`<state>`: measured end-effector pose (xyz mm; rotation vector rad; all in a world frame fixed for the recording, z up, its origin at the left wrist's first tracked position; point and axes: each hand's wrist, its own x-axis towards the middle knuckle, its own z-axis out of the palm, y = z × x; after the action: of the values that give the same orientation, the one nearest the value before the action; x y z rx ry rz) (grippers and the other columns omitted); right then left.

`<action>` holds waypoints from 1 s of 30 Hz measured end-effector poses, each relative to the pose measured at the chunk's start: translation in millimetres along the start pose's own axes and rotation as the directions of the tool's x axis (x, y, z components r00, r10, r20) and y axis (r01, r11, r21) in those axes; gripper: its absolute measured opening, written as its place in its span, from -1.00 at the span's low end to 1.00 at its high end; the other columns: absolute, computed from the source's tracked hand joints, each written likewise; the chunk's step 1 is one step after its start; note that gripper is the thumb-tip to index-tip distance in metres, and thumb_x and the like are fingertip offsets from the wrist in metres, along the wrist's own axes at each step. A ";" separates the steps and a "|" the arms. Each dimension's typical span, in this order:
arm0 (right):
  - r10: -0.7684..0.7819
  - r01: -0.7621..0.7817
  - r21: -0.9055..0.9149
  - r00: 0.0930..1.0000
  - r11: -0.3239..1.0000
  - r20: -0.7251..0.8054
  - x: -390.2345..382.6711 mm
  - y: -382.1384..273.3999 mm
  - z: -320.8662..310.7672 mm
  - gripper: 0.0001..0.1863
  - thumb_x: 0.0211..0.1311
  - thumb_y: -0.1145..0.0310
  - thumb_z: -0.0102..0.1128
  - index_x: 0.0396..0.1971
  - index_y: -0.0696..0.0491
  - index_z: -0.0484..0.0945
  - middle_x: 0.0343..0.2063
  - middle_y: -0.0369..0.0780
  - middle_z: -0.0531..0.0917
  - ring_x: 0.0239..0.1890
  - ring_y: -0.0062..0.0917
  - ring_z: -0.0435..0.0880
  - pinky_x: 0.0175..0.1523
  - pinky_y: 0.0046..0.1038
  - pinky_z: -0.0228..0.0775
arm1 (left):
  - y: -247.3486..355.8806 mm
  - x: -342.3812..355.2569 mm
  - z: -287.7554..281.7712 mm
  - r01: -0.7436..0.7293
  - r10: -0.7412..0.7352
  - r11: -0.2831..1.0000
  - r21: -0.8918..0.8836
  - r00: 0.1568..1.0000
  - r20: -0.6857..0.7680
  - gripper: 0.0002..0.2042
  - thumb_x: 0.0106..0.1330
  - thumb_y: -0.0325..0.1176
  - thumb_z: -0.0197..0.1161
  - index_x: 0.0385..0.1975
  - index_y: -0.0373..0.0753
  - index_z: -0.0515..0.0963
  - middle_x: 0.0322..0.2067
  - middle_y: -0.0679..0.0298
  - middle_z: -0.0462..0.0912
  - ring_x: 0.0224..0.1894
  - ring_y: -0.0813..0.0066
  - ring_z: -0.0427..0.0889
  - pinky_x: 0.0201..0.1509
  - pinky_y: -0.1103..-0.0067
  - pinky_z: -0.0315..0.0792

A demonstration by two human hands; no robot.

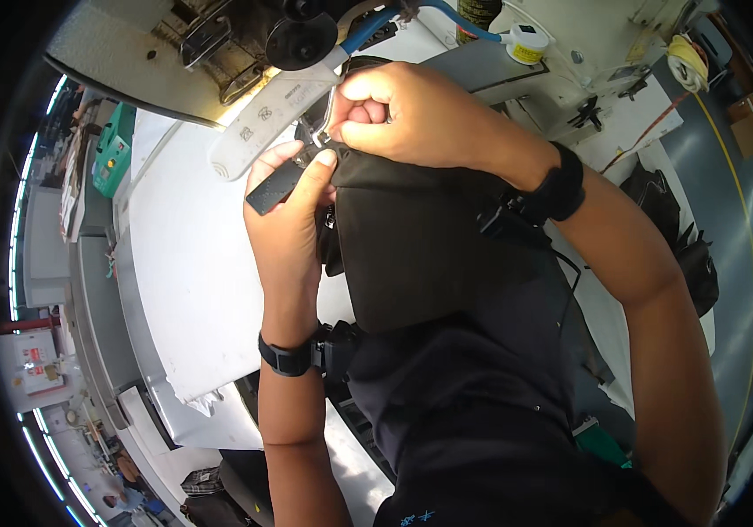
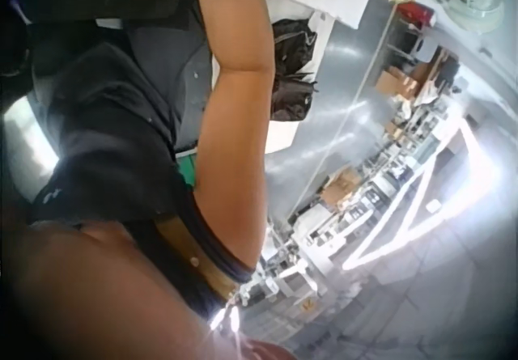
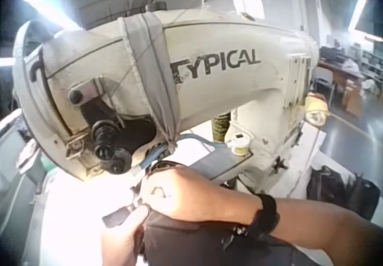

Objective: The recorder is sewing a zipper into a leather bag using an industrial sewing machine.

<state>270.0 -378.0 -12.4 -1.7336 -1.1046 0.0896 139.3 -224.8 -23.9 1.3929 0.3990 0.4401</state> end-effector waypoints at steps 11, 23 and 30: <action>-0.108 0.103 -0.053 0.990 0.993 -0.088 -1.2 1.8 5.3 -0.88 0.14 0.33 0.21 -0.48 0.05 0.63 -0.61 -0.23 0.61 -0.47 -0.25 0.64 -0.28 -0.23 0.46 | 13.7 7.9 -3.5 0.105 -0.105 0.994 -0.007 0.993 0.050 -0.69 0.31 -0.52 0.45 0.00 -0.32 0.54 -0.40 0.39 0.62 -0.43 0.67 0.57 -0.29 0.72 0.45; -0.088 0.079 -0.099 0.992 0.992 -0.092 1.3 -1.6 7.5 -0.89 0.13 0.34 0.22 -0.49 0.04 0.62 -0.61 -0.21 0.62 -0.47 -0.18 0.65 -0.27 -0.18 0.45 | 23.1 10.9 -5.5 0.131 -0.137 0.989 0.062 0.986 0.090 -0.71 0.30 -0.51 0.45 -0.02 -0.33 0.57 -0.42 0.41 0.61 -0.44 0.68 0.57 -0.29 0.72 0.47; -0.102 0.085 -0.124 0.986 0.989 -0.135 -2.5 -0.9 3.9 -0.89 0.13 0.34 0.20 -0.48 0.04 0.63 -0.62 -0.21 0.63 -0.46 -0.18 0.67 -0.26 -0.18 0.47 | 16.4 10.0 -1.8 0.128 -0.130 0.991 0.034 0.987 0.099 -0.71 0.32 -0.51 0.43 -0.01 -0.33 0.56 -0.37 0.41 0.61 -0.42 0.69 0.56 -0.28 0.72 0.45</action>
<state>265.9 -376.9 -14.5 -1.7598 -1.1028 -0.1576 146.0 -216.1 -8.0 1.4012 0.4112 0.2578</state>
